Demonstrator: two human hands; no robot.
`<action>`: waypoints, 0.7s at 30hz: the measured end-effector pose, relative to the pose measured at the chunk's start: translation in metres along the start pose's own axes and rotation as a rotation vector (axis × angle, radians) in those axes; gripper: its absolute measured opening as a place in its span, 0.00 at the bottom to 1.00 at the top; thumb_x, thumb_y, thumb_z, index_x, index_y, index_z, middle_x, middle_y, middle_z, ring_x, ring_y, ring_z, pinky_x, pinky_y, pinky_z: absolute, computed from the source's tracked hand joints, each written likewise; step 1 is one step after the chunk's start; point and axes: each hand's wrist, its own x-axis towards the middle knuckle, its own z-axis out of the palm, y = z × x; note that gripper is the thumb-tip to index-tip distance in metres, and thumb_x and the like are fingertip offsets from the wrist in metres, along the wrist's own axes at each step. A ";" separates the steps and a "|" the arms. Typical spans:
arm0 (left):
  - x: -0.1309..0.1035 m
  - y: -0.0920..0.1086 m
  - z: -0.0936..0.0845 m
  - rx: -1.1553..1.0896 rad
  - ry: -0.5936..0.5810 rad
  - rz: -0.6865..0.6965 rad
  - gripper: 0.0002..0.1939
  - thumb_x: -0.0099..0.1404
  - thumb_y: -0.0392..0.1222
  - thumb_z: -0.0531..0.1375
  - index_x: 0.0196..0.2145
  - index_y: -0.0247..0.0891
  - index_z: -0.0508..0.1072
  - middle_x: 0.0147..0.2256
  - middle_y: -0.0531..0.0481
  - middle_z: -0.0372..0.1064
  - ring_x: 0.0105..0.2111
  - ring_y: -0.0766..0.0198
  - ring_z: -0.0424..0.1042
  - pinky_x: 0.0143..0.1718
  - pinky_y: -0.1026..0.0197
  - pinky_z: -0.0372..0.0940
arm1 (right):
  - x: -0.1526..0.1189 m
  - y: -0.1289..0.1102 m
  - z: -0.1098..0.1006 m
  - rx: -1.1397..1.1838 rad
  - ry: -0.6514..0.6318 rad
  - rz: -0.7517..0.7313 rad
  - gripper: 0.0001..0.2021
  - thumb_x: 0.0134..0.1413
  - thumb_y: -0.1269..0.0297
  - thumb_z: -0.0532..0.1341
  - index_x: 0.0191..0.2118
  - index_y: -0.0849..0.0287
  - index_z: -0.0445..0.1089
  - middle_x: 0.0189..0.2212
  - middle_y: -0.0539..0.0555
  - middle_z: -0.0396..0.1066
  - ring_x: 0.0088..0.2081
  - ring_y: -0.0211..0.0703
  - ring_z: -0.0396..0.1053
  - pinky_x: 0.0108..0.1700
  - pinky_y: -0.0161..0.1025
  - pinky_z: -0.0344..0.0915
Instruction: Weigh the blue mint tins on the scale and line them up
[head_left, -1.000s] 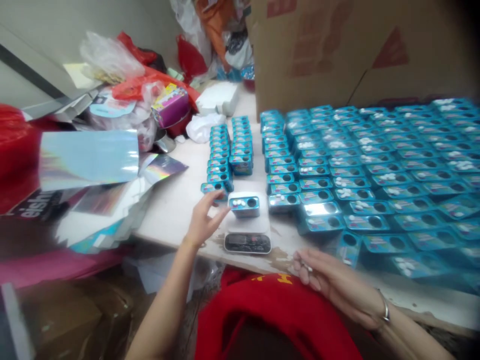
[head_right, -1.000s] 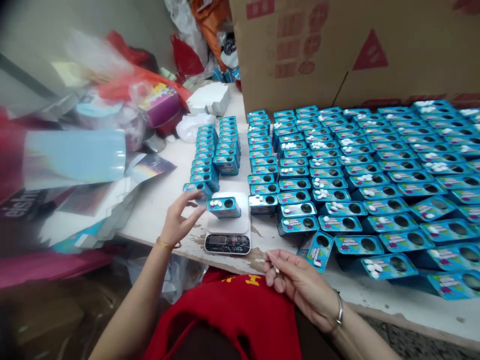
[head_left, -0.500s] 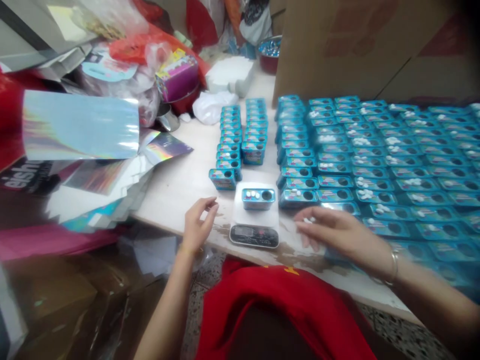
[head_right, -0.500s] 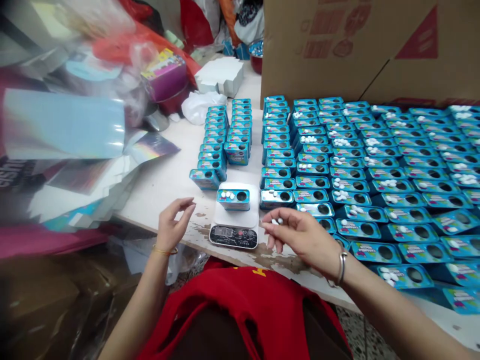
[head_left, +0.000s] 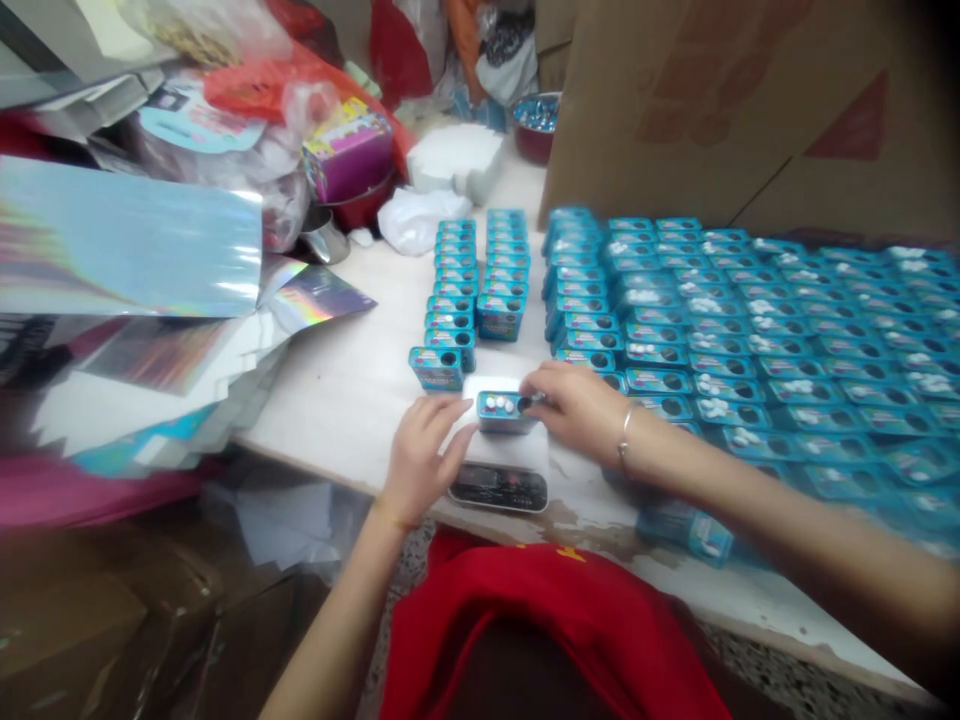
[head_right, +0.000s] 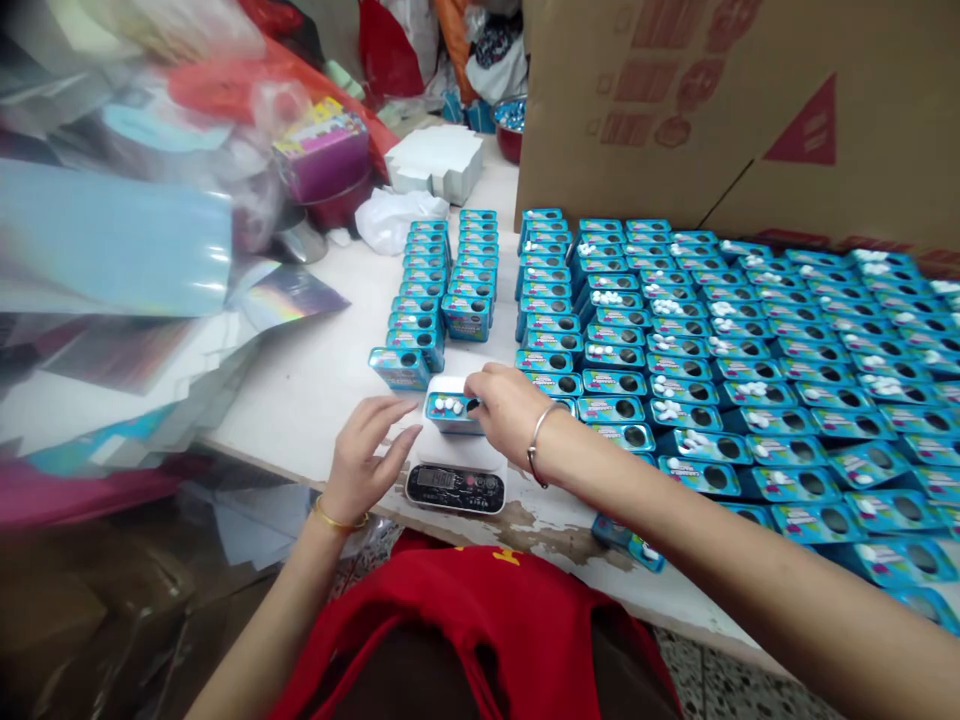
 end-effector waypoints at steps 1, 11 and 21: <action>0.000 0.001 0.002 0.040 -0.002 0.012 0.15 0.65 0.38 0.58 0.49 0.38 0.67 0.44 0.42 0.68 0.45 0.57 0.67 0.45 0.53 0.64 | 0.000 -0.001 0.000 -0.007 -0.014 0.001 0.08 0.53 0.74 0.59 0.39 0.64 0.73 0.36 0.58 0.69 0.39 0.46 0.67 0.43 0.38 0.61; -0.001 0.017 0.025 0.200 -0.095 0.092 0.24 0.64 0.47 0.59 0.56 0.40 0.61 0.60 0.39 0.54 0.62 0.48 0.48 0.60 0.40 0.44 | -0.011 0.005 0.009 0.131 0.142 -0.127 0.16 0.54 0.79 0.52 0.46 0.64 0.69 0.39 0.61 0.70 0.42 0.48 0.68 0.45 0.44 0.64; 0.015 0.031 0.040 0.133 -0.042 0.100 0.18 0.64 0.44 0.59 0.50 0.39 0.65 0.54 0.42 0.63 0.59 0.52 0.56 0.61 0.41 0.45 | -0.064 0.046 -0.024 0.325 0.483 -0.005 0.10 0.59 0.67 0.55 0.44 0.58 0.70 0.41 0.58 0.70 0.43 0.47 0.67 0.48 0.46 0.62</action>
